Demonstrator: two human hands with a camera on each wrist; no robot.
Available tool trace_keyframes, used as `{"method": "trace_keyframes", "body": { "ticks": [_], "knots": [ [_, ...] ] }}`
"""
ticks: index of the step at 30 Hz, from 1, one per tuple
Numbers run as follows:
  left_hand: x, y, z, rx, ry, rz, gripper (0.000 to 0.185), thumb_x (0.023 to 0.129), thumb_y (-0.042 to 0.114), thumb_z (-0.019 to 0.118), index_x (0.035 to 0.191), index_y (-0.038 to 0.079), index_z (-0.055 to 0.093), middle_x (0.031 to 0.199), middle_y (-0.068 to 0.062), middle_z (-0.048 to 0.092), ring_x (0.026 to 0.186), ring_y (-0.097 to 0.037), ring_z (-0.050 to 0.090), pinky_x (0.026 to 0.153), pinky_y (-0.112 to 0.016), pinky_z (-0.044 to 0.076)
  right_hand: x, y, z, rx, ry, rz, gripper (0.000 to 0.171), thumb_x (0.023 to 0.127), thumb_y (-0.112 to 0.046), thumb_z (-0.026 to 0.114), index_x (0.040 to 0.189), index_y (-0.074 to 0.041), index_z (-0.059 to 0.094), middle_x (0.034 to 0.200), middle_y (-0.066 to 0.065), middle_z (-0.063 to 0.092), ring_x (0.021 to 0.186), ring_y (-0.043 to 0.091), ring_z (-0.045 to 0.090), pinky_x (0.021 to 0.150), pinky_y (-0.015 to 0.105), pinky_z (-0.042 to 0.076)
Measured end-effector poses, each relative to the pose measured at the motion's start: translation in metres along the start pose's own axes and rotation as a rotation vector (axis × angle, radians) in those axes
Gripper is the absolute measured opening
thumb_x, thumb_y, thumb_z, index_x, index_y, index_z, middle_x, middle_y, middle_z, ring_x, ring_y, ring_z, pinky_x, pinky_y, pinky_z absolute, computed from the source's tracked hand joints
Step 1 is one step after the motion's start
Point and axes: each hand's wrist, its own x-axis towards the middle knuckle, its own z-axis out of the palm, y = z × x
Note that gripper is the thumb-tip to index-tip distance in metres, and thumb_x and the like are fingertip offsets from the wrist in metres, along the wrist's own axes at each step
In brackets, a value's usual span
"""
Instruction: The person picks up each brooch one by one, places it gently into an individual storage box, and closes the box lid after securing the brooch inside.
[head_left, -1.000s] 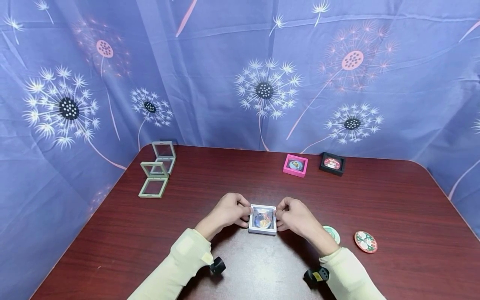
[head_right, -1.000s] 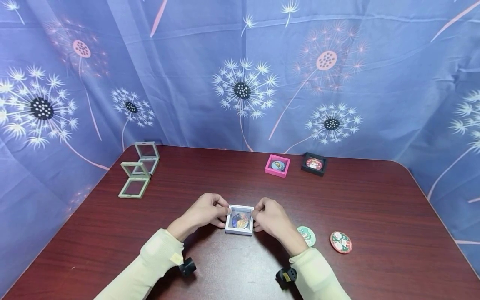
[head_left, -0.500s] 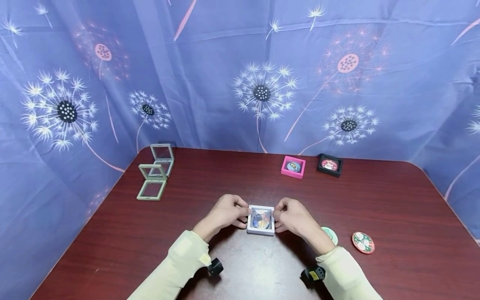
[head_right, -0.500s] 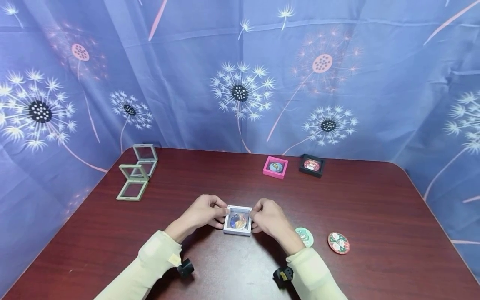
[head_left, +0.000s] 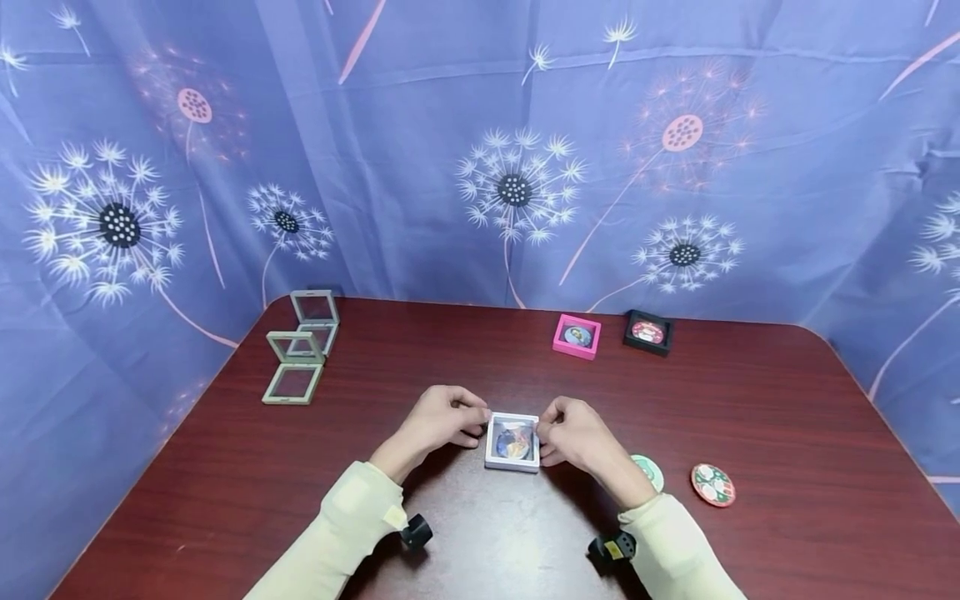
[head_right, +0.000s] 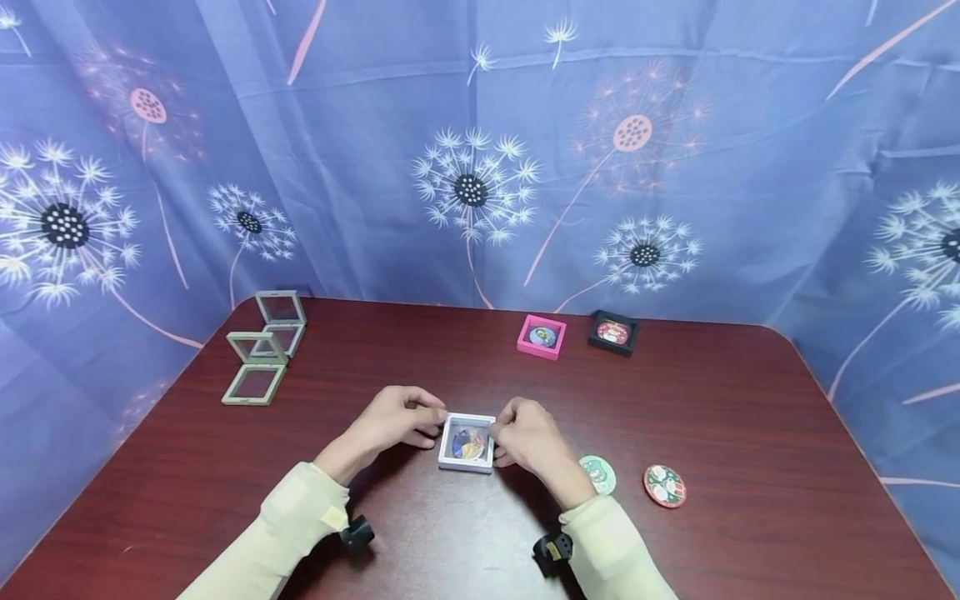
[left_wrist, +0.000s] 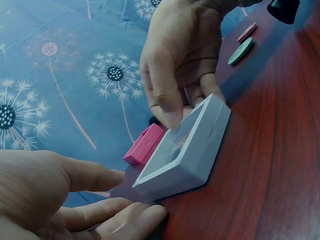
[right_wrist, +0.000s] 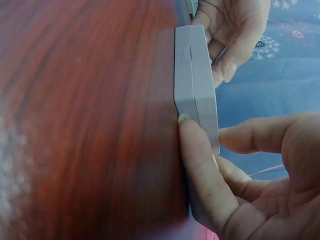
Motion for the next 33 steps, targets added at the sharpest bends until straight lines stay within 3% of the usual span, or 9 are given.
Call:
{"method": "trace_keyframes", "body": {
  "ticks": [4,12,17,20,25,33],
  "knots": [
    [0.000,-0.002,-0.011,0.009,0.066,0.043,0.020,0.095,0.004,0.075,0.111,-0.007,0.073,0.101,-0.015,0.076,0.088,-0.027,0.076,0.077,-0.039,0.066,0.001,-0.001,0.001,-0.005,0.006,-0.002,0.005,0.099,0.002,0.063,0.097,0.006,0.060,0.082,0.018,0.064,0.063,0.026,0.072,0.061,0.038,0.065],
    [-0.002,0.005,-0.041,0.196,0.352,0.164,0.018,0.093,0.009,0.077,0.109,0.001,0.079,0.096,-0.007,0.078,0.084,-0.022,0.075,0.074,-0.029,0.060,0.008,-0.006,-0.001,-0.025,0.026,-0.011,0.006,0.099,0.001,0.063,0.098,0.006,0.061,0.083,0.018,0.064,0.062,0.025,0.072,0.060,0.036,0.065],
    [-0.006,0.012,-0.063,0.291,0.489,0.228,0.023,0.094,0.012,0.077,0.116,0.005,0.079,0.106,-0.009,0.079,0.097,-0.024,0.073,0.084,-0.033,0.054,0.015,-0.007,-0.001,-0.026,0.026,-0.020,0.006,0.099,0.001,0.061,0.096,0.006,0.060,0.083,0.019,0.065,0.063,0.026,0.073,0.061,0.037,0.065],
    [-0.008,0.014,-0.075,0.310,0.538,0.234,0.027,0.096,0.013,0.076,0.123,0.007,0.077,0.114,-0.013,0.078,0.108,-0.027,0.071,0.092,-0.039,0.053,0.019,-0.008,0.000,-0.020,0.025,-0.017,0.006,0.099,0.002,0.061,0.096,0.007,0.060,0.083,0.019,0.065,0.063,0.026,0.073,0.061,0.037,0.065],
    [-0.010,0.015,-0.090,0.355,0.607,0.283,0.030,0.096,0.011,0.076,0.126,0.006,0.076,0.120,-0.019,0.075,0.112,-0.031,0.071,0.097,-0.045,0.054,0.025,-0.010,-0.001,-0.015,0.026,0.000,0.007,0.101,0.001,0.061,0.099,0.008,0.060,0.086,0.020,0.064,0.066,0.025,0.073,0.063,0.037,0.065],
    [-0.012,0.017,-0.102,0.407,0.640,0.319,0.032,0.096,0.010,0.074,0.128,0.004,0.074,0.126,-0.021,0.070,0.120,-0.035,0.066,0.101,-0.049,0.054,0.033,-0.010,-0.002,-0.010,0.032,0.020,0.008,0.102,0.000,0.061,0.100,0.008,0.060,0.086,0.020,0.063,0.067,0.026,0.074,0.063,0.037,0.066]
  ]
}}
